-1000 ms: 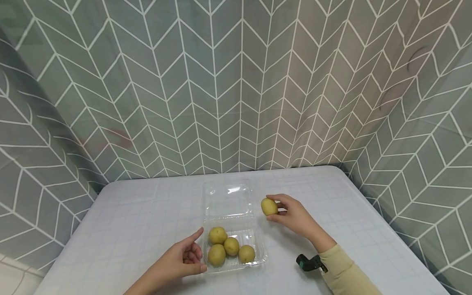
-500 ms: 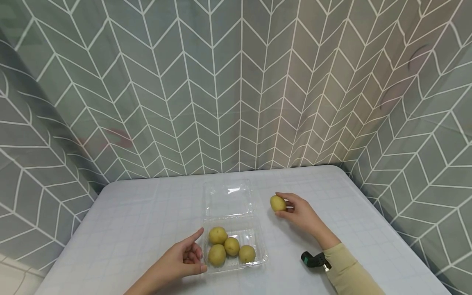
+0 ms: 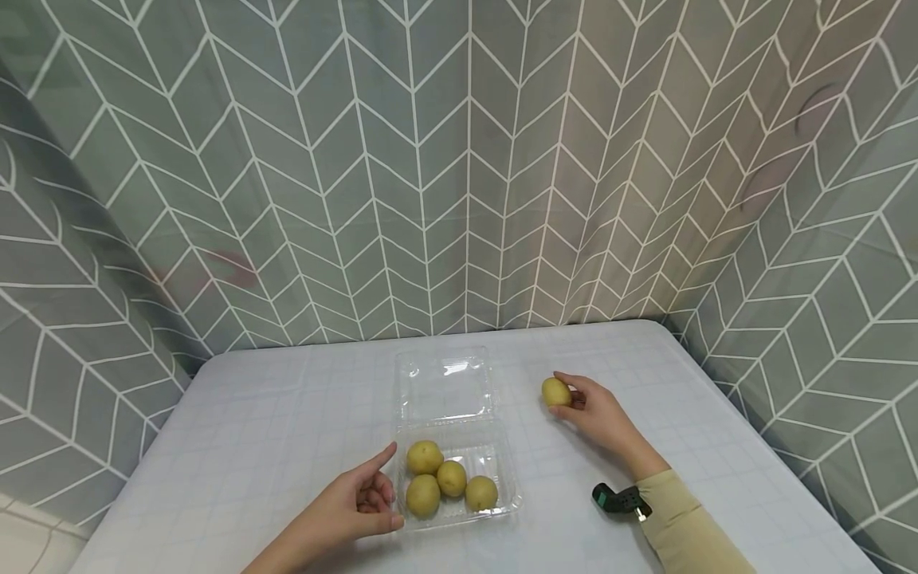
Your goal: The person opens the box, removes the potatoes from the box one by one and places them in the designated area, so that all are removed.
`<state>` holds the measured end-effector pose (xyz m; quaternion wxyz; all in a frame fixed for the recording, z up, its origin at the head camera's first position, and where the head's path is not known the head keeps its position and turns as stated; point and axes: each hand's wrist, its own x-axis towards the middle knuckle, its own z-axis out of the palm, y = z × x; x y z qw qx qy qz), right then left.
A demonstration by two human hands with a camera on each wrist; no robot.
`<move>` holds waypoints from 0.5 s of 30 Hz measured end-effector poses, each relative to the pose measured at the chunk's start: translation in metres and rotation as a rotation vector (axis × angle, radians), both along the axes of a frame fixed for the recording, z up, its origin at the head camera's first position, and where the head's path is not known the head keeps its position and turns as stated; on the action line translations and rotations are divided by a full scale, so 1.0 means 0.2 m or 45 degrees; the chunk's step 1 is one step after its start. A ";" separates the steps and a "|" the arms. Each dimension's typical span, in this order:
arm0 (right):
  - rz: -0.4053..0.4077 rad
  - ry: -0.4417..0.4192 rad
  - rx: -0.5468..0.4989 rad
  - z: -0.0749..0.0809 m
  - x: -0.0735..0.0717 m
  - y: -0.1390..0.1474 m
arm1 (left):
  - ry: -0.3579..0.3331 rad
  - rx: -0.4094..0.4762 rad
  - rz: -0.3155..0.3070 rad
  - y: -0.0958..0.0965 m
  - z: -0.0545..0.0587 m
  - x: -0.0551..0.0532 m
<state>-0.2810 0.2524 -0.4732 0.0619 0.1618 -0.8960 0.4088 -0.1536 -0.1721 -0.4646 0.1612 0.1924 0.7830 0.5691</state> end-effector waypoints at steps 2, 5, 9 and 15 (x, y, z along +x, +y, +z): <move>-0.002 -0.008 0.001 0.00 0.00 0.01 | -0.006 -0.005 0.003 0.00 0.00 0.00; -0.008 -0.029 -0.006 -0.01 -0.01 0.02 | -0.009 -0.009 0.008 0.00 0.00 0.00; -0.025 -0.073 -0.019 -0.02 -0.01 0.02 | 0.005 -0.011 0.007 0.00 0.00 0.00; -0.055 -0.115 -0.070 -0.03 -0.01 0.01 | 0.010 -0.003 -0.002 0.00 0.00 0.00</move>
